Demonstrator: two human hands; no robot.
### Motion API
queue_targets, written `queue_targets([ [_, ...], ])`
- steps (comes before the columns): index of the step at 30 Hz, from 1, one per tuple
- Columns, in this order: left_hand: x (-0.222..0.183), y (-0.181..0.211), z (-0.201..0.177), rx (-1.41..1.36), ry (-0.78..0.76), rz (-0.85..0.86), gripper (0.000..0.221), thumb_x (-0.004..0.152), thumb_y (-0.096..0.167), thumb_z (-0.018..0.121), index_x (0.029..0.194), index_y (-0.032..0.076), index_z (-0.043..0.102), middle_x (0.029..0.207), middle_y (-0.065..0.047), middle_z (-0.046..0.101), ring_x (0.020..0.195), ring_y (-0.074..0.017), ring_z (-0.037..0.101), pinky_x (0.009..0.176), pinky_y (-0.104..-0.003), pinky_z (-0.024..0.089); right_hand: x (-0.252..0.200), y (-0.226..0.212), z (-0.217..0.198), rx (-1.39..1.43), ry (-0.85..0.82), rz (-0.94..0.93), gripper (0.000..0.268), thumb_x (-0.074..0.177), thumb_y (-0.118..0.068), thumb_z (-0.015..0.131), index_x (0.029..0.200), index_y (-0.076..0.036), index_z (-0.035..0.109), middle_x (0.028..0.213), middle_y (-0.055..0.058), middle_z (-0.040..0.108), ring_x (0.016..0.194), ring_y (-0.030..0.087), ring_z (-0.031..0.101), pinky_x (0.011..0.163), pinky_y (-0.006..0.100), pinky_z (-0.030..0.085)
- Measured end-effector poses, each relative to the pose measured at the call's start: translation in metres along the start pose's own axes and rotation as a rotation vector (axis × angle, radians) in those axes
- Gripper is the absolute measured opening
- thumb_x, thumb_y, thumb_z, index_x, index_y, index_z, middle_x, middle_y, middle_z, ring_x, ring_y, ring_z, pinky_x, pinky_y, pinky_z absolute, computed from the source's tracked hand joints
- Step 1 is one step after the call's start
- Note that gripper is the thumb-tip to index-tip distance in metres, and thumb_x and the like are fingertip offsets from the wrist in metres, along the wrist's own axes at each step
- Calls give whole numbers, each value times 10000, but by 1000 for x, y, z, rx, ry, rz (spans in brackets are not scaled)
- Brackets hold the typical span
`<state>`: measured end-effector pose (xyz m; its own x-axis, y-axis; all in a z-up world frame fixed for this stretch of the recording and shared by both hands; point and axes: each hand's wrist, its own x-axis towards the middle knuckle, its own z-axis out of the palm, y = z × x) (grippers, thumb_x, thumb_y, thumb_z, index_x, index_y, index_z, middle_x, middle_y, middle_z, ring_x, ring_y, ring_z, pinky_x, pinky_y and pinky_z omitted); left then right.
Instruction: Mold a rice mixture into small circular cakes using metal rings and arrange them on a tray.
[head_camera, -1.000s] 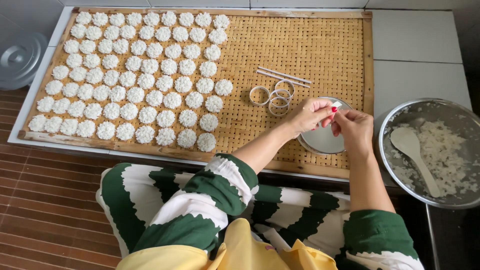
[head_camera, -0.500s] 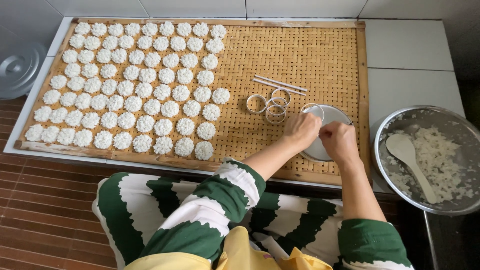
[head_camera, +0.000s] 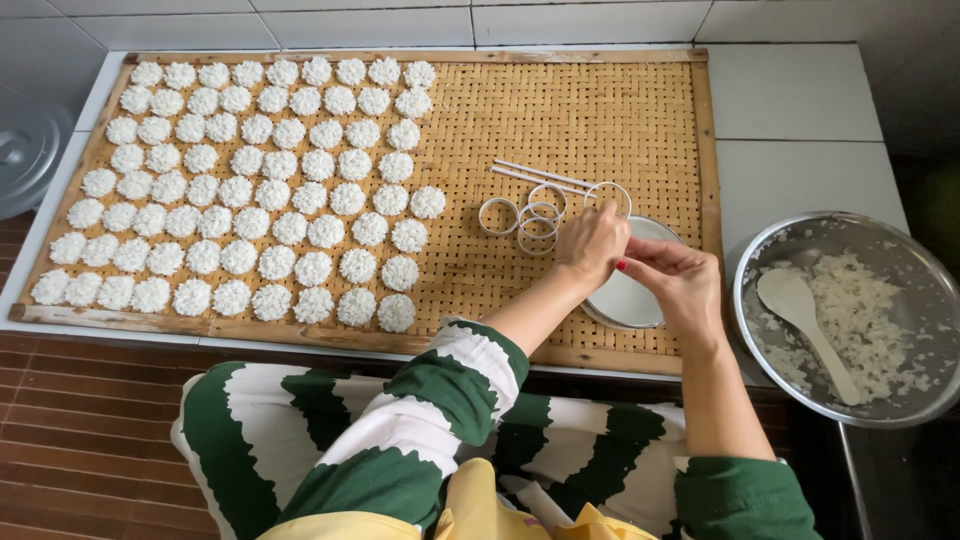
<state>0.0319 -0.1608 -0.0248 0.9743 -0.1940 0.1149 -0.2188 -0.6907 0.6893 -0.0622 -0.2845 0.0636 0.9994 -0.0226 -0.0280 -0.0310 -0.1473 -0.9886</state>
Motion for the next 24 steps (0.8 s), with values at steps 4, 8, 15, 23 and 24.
queue_targets([
  [4,4,-1,9,79,94,67,182,944,174,447,955,31,560,855,-274,670,741,-437,729,578,-502,563,3,10,1,69,77,-35,277,793,53,854,1050,58,751,853,115,751,810,85,690,822,264,603],
  [8,0,-5,5,252,159,243,193,866,117,514,775,-7,632,812,-240,625,732,-440,696,570,-527,569,4,12,-1,66,79,-72,192,794,96,827,968,39,769,797,134,744,766,102,701,789,276,611],
  [15,-5,-11,-3,174,122,240,202,976,137,598,822,99,723,770,-32,574,688,-173,655,587,-284,562,-1,5,-9,-489,-65,-132,140,741,-9,816,839,-110,818,684,97,740,674,181,720,694,338,570],
  [23,5,-72,42,140,-67,202,206,979,137,529,991,42,711,1069,-195,604,613,-177,661,485,-314,546,17,52,-8,-858,-123,-213,174,805,37,762,884,-102,831,820,138,781,839,352,759,766,437,624],
  [24,9,-81,59,23,-167,5,358,1028,159,406,1209,-4,667,1288,-323,619,505,-105,625,423,-297,522,19,57,-10,-868,-67,-286,187,808,52,763,845,-118,831,769,120,769,773,330,757,726,399,627],
])
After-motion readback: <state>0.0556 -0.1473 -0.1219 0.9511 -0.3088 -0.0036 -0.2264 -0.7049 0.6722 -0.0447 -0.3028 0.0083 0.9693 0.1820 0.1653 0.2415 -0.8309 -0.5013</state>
